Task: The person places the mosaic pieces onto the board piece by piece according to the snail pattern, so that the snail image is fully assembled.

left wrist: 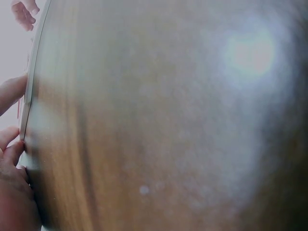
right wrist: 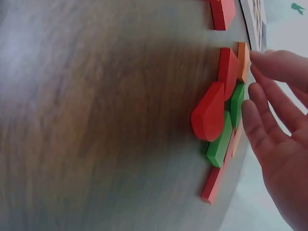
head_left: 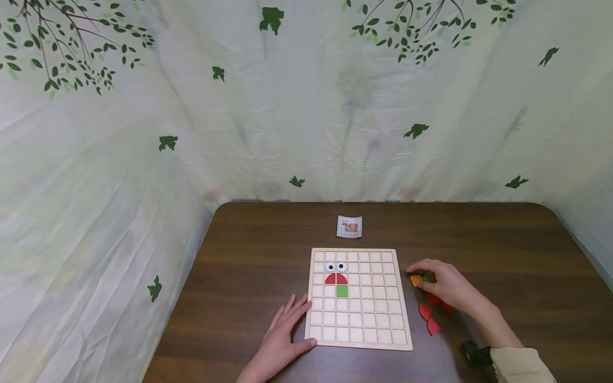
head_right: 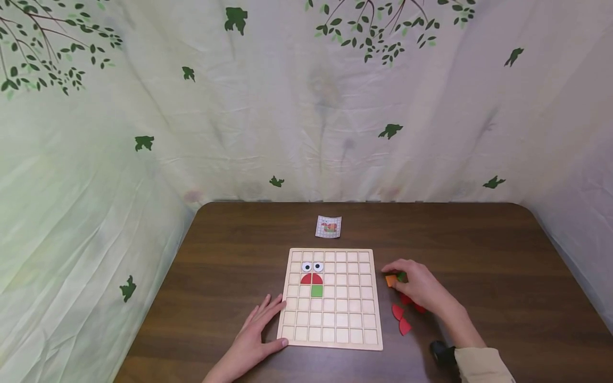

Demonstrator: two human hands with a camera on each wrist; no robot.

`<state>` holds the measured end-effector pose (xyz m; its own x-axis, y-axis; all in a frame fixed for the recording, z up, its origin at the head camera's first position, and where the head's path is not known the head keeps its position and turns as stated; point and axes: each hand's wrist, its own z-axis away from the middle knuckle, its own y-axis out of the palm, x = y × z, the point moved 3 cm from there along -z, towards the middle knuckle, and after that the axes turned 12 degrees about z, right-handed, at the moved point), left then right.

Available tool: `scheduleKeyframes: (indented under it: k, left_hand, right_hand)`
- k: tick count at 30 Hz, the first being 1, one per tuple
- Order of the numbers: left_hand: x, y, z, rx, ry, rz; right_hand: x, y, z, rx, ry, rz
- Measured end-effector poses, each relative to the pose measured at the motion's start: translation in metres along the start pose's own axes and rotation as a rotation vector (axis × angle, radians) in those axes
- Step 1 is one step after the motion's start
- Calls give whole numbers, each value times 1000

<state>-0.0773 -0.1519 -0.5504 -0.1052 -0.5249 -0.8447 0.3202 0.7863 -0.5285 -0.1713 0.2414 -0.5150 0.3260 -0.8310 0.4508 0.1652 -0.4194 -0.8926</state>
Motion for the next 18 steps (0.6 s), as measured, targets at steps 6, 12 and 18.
scheduleKeyframes:
  k: [6, 12, 18]
  left_hand:
    - [0, 0, 0, -3, 7, -2]
    - [1, 0, -1, 0, 7, -3]
    - [0, 0, 0, 6, -1, -1]
  right_hand:
    - [-3, 0, 0, 16, -12, 37]
    - [-1, 2, -2, 10, -19, 44]
    - [0, 3, -4, 13, 33, 60]
